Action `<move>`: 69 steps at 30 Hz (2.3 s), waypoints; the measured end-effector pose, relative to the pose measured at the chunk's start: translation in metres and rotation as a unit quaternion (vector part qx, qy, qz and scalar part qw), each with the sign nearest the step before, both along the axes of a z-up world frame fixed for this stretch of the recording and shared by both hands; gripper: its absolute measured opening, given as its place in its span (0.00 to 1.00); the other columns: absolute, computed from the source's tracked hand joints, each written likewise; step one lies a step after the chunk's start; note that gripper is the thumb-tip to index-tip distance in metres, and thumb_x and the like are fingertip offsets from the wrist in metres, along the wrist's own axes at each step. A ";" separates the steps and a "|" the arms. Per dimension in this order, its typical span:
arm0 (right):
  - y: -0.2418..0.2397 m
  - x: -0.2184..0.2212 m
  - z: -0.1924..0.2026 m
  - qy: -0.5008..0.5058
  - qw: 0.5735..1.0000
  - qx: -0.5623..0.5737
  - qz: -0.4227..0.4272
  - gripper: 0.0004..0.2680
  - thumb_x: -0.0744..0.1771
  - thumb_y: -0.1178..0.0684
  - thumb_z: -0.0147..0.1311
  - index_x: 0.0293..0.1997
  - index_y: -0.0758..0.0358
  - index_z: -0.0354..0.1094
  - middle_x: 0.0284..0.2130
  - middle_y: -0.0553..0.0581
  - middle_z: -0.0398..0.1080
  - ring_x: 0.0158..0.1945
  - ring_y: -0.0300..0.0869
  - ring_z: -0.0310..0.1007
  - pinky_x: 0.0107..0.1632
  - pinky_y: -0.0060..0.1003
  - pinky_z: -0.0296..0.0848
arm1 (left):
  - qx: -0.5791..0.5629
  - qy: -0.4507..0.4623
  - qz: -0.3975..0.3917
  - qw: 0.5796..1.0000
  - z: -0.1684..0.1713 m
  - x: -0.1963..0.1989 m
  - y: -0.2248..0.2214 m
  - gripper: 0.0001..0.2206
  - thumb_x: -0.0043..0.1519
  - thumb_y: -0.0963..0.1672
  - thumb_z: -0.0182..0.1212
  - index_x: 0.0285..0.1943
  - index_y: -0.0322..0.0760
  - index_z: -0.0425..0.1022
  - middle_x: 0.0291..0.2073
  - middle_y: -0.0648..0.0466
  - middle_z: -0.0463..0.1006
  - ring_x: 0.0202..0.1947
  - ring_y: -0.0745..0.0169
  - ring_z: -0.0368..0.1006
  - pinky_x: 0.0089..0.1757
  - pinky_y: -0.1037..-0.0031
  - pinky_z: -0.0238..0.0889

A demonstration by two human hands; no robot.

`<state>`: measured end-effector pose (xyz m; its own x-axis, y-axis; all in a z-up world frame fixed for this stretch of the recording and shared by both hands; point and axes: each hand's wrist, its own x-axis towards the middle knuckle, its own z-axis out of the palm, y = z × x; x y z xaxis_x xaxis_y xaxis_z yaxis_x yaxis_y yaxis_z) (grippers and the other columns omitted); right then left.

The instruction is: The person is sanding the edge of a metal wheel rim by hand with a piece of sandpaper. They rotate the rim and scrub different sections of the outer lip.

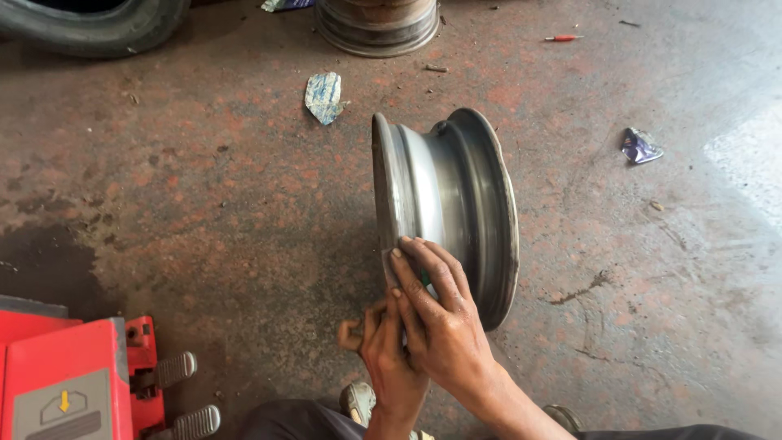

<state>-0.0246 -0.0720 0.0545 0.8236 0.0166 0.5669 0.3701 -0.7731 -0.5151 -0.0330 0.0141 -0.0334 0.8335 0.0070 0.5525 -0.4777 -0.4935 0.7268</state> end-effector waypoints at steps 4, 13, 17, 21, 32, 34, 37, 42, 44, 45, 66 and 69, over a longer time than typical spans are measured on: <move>0.003 -0.006 0.018 0.026 0.999 -0.037 -0.004 0.16 0.66 0.61 0.55 0.62 0.68 0.69 0.61 0.65 0.67 0.67 0.58 0.63 0.65 0.50 0.68 | -0.045 -0.021 -0.033 0.998 0.002 0.005 0.003 0.24 0.60 0.43 0.67 0.60 0.18 0.70 0.47 0.37 0.81 0.49 0.41 0.78 0.50 0.56 0.67; 0.015 0.029 0.048 0.015 0.994 -0.105 0.026 0.13 0.66 0.61 0.56 0.57 0.71 0.71 0.57 0.65 0.69 0.65 0.59 0.65 0.64 0.49 0.69 | -0.071 -0.020 -0.029 0.997 0.008 0.012 0.007 0.22 0.65 0.45 0.61 0.62 0.16 0.71 0.45 0.38 0.83 0.47 0.42 0.81 0.56 0.54 0.66; 0.015 0.034 0.043 0.028 0.994 -0.103 0.009 0.13 0.66 0.61 0.56 0.56 0.72 0.71 0.55 0.66 0.70 0.62 0.59 0.66 0.63 0.48 0.69 | -0.078 -0.015 -0.047 0.996 -0.002 0.002 0.001 0.12 0.66 0.43 0.60 0.52 0.25 0.75 0.38 0.44 0.82 0.46 0.43 0.80 0.55 0.57 0.66; 0.009 0.048 0.057 0.030 0.993 -0.113 -0.005 0.14 0.66 0.62 0.55 0.58 0.74 0.71 0.55 0.66 0.70 0.60 0.60 0.67 0.61 0.48 0.69 | -0.097 -0.035 -0.032 0.994 0.011 0.006 -0.003 0.20 0.67 0.41 0.58 0.65 0.15 0.69 0.47 0.37 0.83 0.47 0.43 0.80 0.54 0.58 0.66; 0.014 0.031 0.050 0.002 0.989 -0.146 0.007 0.12 0.65 0.61 0.55 0.55 0.70 0.73 0.54 0.65 0.71 0.60 0.58 0.68 0.62 0.51 0.70 | -0.046 -0.064 -0.032 0.996 0.003 -0.002 -0.002 0.23 0.71 0.46 0.52 0.67 0.19 0.66 0.53 0.32 0.80 0.47 0.47 0.82 0.54 0.59 0.66; 0.011 0.037 0.046 0.015 0.991 -0.132 -0.002 0.11 0.67 0.61 0.56 0.54 0.69 0.74 0.54 0.63 0.72 0.61 0.57 0.68 0.63 0.50 0.70 | -0.032 -0.045 -0.025 0.998 -0.002 -0.007 -0.003 0.22 0.73 0.47 0.51 0.67 0.21 0.67 0.50 0.36 0.80 0.47 0.49 0.81 0.53 0.59 0.65; 0.005 0.059 0.054 0.050 0.995 -0.084 -0.002 0.11 0.66 0.61 0.55 0.54 0.72 0.74 0.54 0.66 0.73 0.59 0.58 0.68 0.61 0.50 0.70 | -0.005 0.014 0.005 1.000 0.000 -0.010 -0.001 0.21 0.72 0.47 0.51 0.66 0.25 0.72 0.44 0.48 0.83 0.46 0.55 0.78 0.52 0.59 0.60; 0.012 0.034 0.052 -0.003 0.992 -0.130 0.004 0.12 0.64 0.61 0.55 0.52 0.72 0.74 0.52 0.66 0.73 0.59 0.58 0.70 0.62 0.53 0.68 | 0.073 -0.086 0.129 0.985 -0.003 -0.003 -0.005 0.25 0.69 0.53 0.37 0.63 0.38 0.74 0.52 0.53 0.76 0.56 0.58 0.63 0.56 0.54 0.44; 0.004 0.062 0.048 0.029 0.997 -0.075 -0.014 0.10 0.67 0.60 0.55 0.52 0.71 0.75 0.52 0.65 0.74 0.58 0.57 0.70 0.61 0.50 0.70 | 0.143 -0.054 0.138 0.979 -0.004 -0.006 -0.002 0.22 0.74 0.53 0.41 0.64 0.40 0.75 0.58 0.54 0.76 0.60 0.57 0.63 0.57 0.55 0.45; 0.000 0.072 0.049 0.044 0.998 -0.047 -0.025 0.09 0.68 0.60 0.55 0.52 0.71 0.75 0.52 0.64 0.75 0.58 0.57 0.71 0.61 0.48 0.71 | 0.177 -0.039 0.140 0.973 -0.002 -0.008 -0.001 0.20 0.77 0.52 0.42 0.64 0.41 0.76 0.61 0.54 0.77 0.62 0.57 0.63 0.57 0.56 0.46; -0.014 0.080 0.071 0.008 0.993 -0.091 0.070 0.11 0.69 0.58 0.53 0.54 0.72 0.73 0.52 0.67 0.72 0.58 0.58 0.70 0.62 0.49 0.67 | 0.162 -0.075 0.130 0.975 0.051 0.054 -0.011 0.23 0.72 0.50 0.42 0.67 0.34 0.74 0.65 0.53 0.75 0.70 0.53 0.61 0.63 0.51 0.37; -0.020 0.104 0.069 0.082 0.995 -0.043 0.035 0.10 0.69 0.57 0.53 0.54 0.70 0.74 0.50 0.65 0.73 0.53 0.55 0.72 0.56 0.47 0.70 | 0.134 -0.055 0.104 0.984 0.063 0.074 -0.013 0.21 0.72 0.48 0.46 0.68 0.32 0.73 0.67 0.52 0.73 0.71 0.49 0.59 0.63 0.49 0.37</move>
<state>0.0791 -0.0922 0.1239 0.8996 0.1202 0.4198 0.3416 -0.7926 -0.5051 0.0414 0.0007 0.0291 0.7646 0.0139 0.6443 -0.4139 -0.7557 0.5076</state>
